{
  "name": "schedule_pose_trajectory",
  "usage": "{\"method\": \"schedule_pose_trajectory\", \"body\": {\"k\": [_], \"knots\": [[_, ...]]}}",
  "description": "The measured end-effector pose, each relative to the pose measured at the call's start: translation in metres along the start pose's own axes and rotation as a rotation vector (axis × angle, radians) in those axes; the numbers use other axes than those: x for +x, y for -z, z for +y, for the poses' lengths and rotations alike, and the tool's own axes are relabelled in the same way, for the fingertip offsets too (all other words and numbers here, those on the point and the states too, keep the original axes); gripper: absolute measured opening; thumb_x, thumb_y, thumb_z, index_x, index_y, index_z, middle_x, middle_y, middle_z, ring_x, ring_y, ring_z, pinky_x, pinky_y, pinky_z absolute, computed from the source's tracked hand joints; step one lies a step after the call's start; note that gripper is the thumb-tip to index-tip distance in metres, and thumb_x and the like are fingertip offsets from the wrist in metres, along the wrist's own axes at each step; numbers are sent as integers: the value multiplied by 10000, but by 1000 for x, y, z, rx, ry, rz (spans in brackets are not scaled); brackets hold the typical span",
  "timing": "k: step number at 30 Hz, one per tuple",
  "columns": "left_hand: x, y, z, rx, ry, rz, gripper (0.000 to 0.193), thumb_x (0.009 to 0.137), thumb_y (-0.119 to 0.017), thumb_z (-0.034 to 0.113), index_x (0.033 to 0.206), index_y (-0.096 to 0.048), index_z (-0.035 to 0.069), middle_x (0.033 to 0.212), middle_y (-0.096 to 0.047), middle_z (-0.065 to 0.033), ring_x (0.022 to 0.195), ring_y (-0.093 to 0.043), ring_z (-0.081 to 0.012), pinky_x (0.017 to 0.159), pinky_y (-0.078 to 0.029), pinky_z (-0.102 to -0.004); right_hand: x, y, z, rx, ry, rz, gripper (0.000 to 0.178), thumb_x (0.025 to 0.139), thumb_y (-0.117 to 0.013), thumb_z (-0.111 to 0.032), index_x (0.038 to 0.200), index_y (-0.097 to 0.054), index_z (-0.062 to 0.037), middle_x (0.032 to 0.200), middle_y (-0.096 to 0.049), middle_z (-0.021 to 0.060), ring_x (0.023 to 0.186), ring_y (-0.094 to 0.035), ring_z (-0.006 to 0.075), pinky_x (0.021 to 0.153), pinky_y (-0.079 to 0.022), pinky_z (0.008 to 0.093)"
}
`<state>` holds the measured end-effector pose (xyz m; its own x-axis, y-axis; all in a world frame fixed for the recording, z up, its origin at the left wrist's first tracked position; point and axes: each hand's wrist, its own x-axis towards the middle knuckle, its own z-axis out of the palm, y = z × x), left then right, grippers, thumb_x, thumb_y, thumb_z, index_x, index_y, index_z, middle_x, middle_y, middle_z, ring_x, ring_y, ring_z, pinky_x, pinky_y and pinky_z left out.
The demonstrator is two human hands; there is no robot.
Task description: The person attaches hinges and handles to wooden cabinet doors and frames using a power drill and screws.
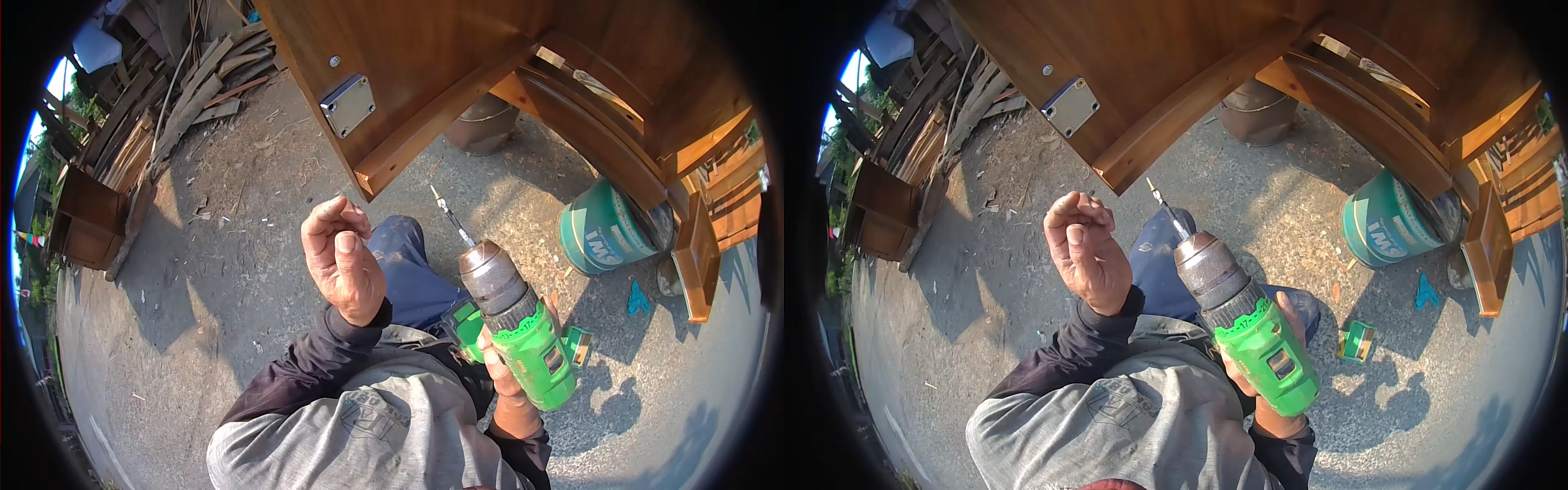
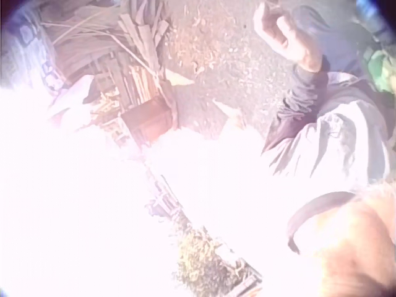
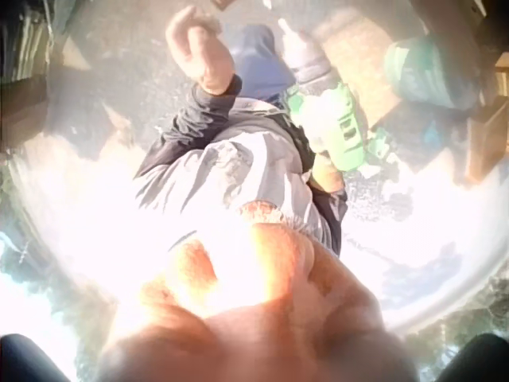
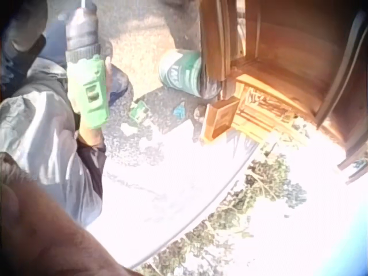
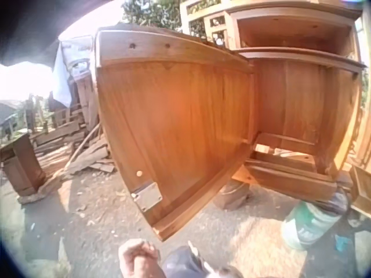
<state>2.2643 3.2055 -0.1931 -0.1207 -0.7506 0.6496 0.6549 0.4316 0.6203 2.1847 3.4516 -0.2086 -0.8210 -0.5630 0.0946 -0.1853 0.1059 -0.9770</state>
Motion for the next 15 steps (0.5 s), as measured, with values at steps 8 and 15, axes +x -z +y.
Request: {"method": "schedule_pose_trajectory", "body": {"k": [8, 15], "knots": [[76, -29, -1, 258, -269, -72, 828, 959, -610, 430, 1529, -220, -27, 1493, -375, -237, 1364, -416, -306, 1126, -331, -408, 42, 3, -68, -167, 563, -311, 323, 828, -667, -194, 1097, -649, -17, 915, -688, 64, 826, -647, 193, 799, -532, 338], [71, -37, -3, 215, -136, -117, 981, 919, -634, 521, 1514, -171, -106, 1476, -369, -278, 1377, -397, -321, 1135, -312, -397, 52, -8, -72, -283, 829, -290, 378, 798, -685, -64, 1165, -602, -99, 973, -698, 77, 824, -663, 198, 769, -544, 346]]}}
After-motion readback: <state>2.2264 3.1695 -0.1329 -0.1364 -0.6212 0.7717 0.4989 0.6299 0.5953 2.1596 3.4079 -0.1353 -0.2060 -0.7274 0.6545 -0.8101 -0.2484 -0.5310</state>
